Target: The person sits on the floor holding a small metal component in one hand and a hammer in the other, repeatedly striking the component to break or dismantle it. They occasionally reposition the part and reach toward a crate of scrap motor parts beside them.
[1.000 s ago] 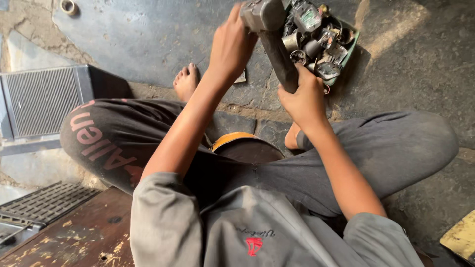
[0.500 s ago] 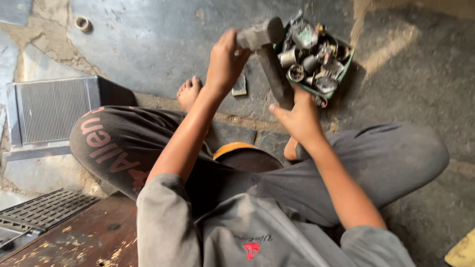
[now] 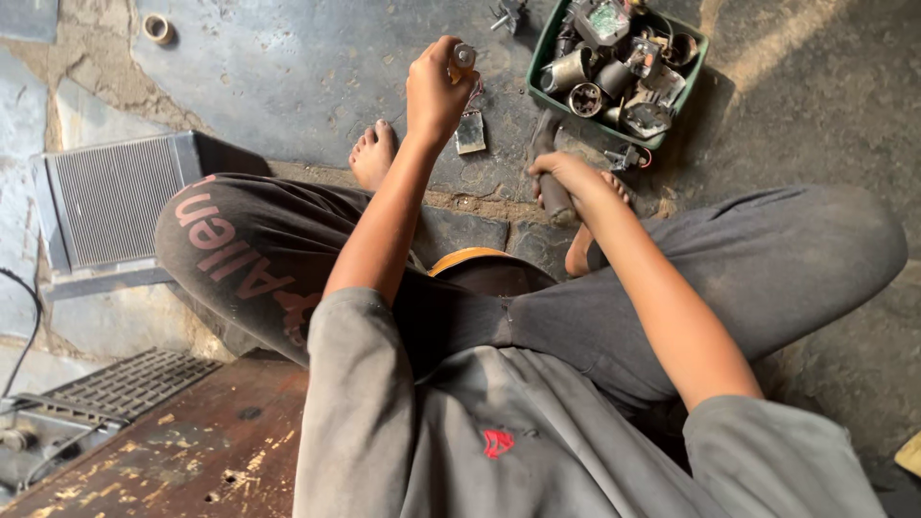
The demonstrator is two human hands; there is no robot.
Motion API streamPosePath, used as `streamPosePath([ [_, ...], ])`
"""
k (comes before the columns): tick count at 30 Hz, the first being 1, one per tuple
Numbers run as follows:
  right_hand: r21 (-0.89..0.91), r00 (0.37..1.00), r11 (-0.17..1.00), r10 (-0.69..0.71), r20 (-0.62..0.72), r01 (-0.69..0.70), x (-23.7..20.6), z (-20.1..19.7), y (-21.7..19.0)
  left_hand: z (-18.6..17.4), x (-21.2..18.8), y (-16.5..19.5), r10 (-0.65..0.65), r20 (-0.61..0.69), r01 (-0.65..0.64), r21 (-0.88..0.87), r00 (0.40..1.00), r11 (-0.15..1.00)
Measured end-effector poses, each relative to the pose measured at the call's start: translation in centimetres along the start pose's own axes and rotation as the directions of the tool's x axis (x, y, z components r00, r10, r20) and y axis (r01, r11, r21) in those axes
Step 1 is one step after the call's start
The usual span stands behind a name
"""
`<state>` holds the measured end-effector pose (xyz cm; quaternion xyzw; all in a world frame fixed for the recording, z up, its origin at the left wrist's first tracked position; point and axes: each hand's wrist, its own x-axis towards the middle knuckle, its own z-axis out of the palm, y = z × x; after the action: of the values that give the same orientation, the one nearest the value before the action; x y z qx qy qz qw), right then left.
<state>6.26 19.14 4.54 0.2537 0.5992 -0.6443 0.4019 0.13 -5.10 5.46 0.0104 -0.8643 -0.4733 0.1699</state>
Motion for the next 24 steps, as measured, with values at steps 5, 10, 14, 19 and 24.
streamPosePath([
  [5, -0.796, 0.997, 0.604, -0.042, -0.061, -0.024, 1.6, 0.3, 2.5, 0.7, 0.3, 2.2, -0.002, 0.079, -0.001, 0.036, 0.997, 0.999],
  [10, -0.993, 0.977, -0.069, -0.201, -0.075, -0.091, 0.5, 2.5, 3.2, 0.7, 1.8, 5.0, 0.228, 0.002, -0.226, 0.126, 0.974, 0.966],
  [14, -0.984, 0.983, -0.157, -0.171, -0.062, -0.089, -0.2, 3.7, 2.3, 0.5, 2.1, 5.1, 0.097, 0.008, -0.097, 0.141, 0.995, 0.985],
  [19, -0.979, 0.962, -0.167, -0.264, -0.072, -0.119, -2.3, 2.9, 0.7, -0.4, 1.3, 1.8, 0.071, -0.195, -0.057, 0.078, 0.978, 0.995],
  [24, -1.0, 0.827, 0.004, -0.561, 0.022, 0.029, -5.1, 1.1, -0.7, 1.0, 0.6, -0.6, -0.114, -0.153, 0.132, 0.114, 0.982, 0.985],
])
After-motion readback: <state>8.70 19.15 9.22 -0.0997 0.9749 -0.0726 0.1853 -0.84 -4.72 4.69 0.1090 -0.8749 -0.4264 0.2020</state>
